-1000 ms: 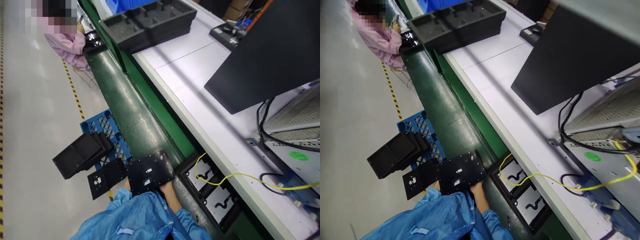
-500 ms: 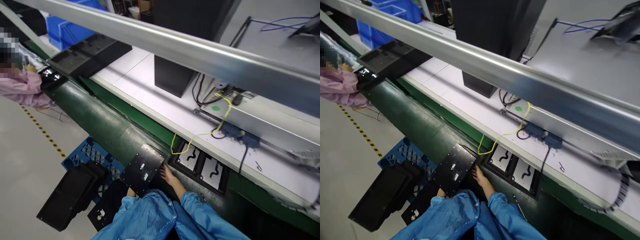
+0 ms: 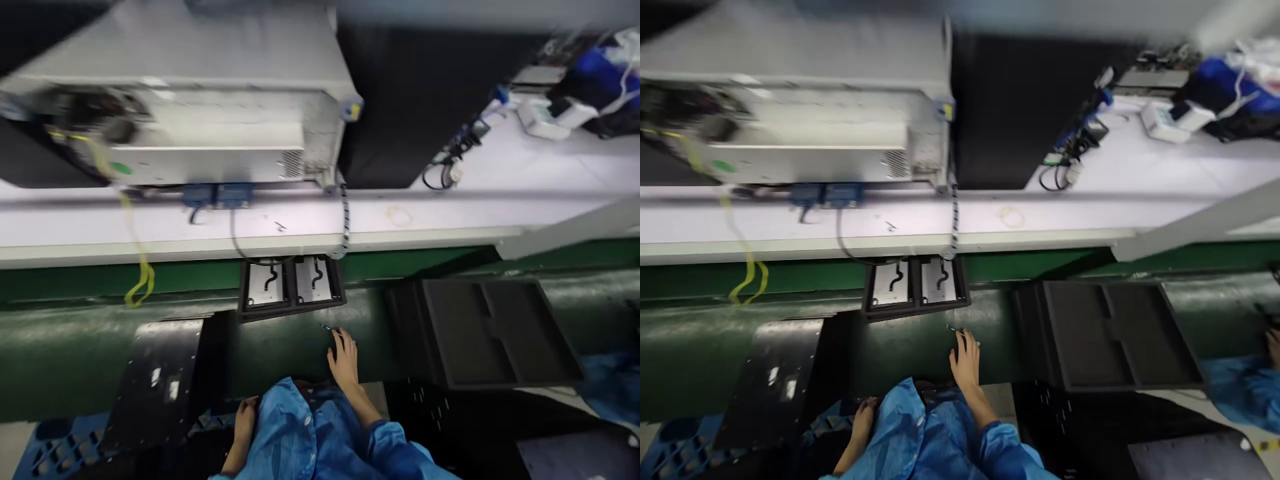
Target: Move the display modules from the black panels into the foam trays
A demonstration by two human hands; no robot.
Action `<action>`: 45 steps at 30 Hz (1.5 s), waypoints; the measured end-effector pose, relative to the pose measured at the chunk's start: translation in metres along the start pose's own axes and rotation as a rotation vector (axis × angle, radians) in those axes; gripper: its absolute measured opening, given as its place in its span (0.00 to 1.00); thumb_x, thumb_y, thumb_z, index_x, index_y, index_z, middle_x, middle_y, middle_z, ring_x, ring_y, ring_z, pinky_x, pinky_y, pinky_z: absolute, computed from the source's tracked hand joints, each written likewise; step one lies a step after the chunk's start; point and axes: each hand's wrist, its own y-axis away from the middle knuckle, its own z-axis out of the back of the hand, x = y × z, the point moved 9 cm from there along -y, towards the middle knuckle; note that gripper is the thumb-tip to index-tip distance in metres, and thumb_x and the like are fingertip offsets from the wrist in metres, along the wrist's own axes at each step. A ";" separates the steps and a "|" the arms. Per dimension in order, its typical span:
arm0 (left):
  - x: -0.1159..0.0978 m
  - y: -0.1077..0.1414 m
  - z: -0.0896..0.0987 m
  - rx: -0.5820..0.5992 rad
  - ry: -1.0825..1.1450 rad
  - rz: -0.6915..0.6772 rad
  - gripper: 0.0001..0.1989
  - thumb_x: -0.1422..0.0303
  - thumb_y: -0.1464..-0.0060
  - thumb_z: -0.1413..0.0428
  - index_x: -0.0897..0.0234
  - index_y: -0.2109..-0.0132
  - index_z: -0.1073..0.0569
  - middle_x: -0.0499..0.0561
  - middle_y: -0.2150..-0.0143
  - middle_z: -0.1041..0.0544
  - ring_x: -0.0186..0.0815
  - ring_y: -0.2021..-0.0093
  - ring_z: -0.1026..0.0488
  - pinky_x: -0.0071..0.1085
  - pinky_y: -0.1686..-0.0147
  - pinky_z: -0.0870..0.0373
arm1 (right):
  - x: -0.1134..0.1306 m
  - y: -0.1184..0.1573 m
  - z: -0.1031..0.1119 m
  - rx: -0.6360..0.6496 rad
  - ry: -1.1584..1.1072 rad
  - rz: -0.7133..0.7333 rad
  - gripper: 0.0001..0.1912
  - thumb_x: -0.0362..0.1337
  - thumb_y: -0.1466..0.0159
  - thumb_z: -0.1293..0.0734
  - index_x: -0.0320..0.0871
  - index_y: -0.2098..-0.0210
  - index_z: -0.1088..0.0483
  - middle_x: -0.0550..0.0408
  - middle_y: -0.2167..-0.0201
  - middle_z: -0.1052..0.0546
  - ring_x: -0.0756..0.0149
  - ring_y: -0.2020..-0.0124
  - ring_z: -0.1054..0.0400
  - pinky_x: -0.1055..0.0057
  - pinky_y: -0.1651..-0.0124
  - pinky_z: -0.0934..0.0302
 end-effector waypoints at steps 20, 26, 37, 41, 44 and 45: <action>-0.003 -0.080 -0.060 -0.584 -0.985 -1.048 0.37 0.51 0.22 0.57 0.68 0.18 0.44 0.68 0.15 0.50 0.59 0.16 0.52 0.65 0.20 0.56 | -0.099 0.006 -0.008 -0.356 0.426 0.367 0.15 0.40 0.17 0.44 0.47 0.49 0.27 0.48 0.49 0.18 0.57 0.46 0.26 0.55 0.28 0.45; -0.009 -0.086 -0.077 -0.635 -0.973 -1.134 0.33 0.56 0.24 0.52 0.71 0.23 0.34 0.69 0.18 0.42 0.60 0.18 0.45 0.65 0.21 0.48 | -0.090 0.007 0.014 -0.498 0.406 0.365 0.14 0.39 0.20 0.46 0.43 0.50 0.30 0.43 0.56 0.16 0.53 0.54 0.24 0.57 0.42 0.43; 0.025 -0.059 -0.060 -0.649 -0.879 -1.364 0.30 0.55 0.23 0.54 0.66 0.24 0.30 0.63 0.19 0.37 0.52 0.19 0.41 0.56 0.21 0.43 | -0.079 0.050 0.009 -0.536 0.507 0.306 0.16 0.37 0.22 0.44 0.40 0.49 0.25 0.38 0.52 0.17 0.51 0.48 0.25 0.59 0.45 0.45; 0.029 -0.063 -0.062 -0.666 -0.877 -1.401 0.30 0.57 0.23 0.53 0.69 0.25 0.29 0.65 0.20 0.36 0.55 0.20 0.39 0.58 0.21 0.42 | -0.088 0.052 -0.001 -0.543 0.568 0.284 0.15 0.38 0.20 0.41 0.43 0.48 0.23 0.45 0.52 0.18 0.55 0.49 0.26 0.61 0.44 0.44; 0.032 -0.071 -0.064 -0.673 -0.883 -1.436 0.30 0.57 0.24 0.53 0.70 0.26 0.28 0.66 0.21 0.35 0.57 0.21 0.38 0.59 0.22 0.41 | -0.096 0.048 -0.009 -0.542 0.585 0.267 0.14 0.41 0.19 0.39 0.44 0.45 0.23 0.50 0.52 0.19 0.55 0.49 0.27 0.59 0.42 0.43; 0.032 -0.073 -0.065 -0.673 -0.885 -1.445 0.30 0.57 0.24 0.53 0.70 0.26 0.28 0.67 0.21 0.35 0.57 0.21 0.38 0.59 0.22 0.41 | -0.099 0.046 -0.011 -0.544 0.582 0.263 0.15 0.41 0.19 0.40 0.45 0.44 0.23 0.50 0.51 0.19 0.56 0.49 0.27 0.59 0.41 0.43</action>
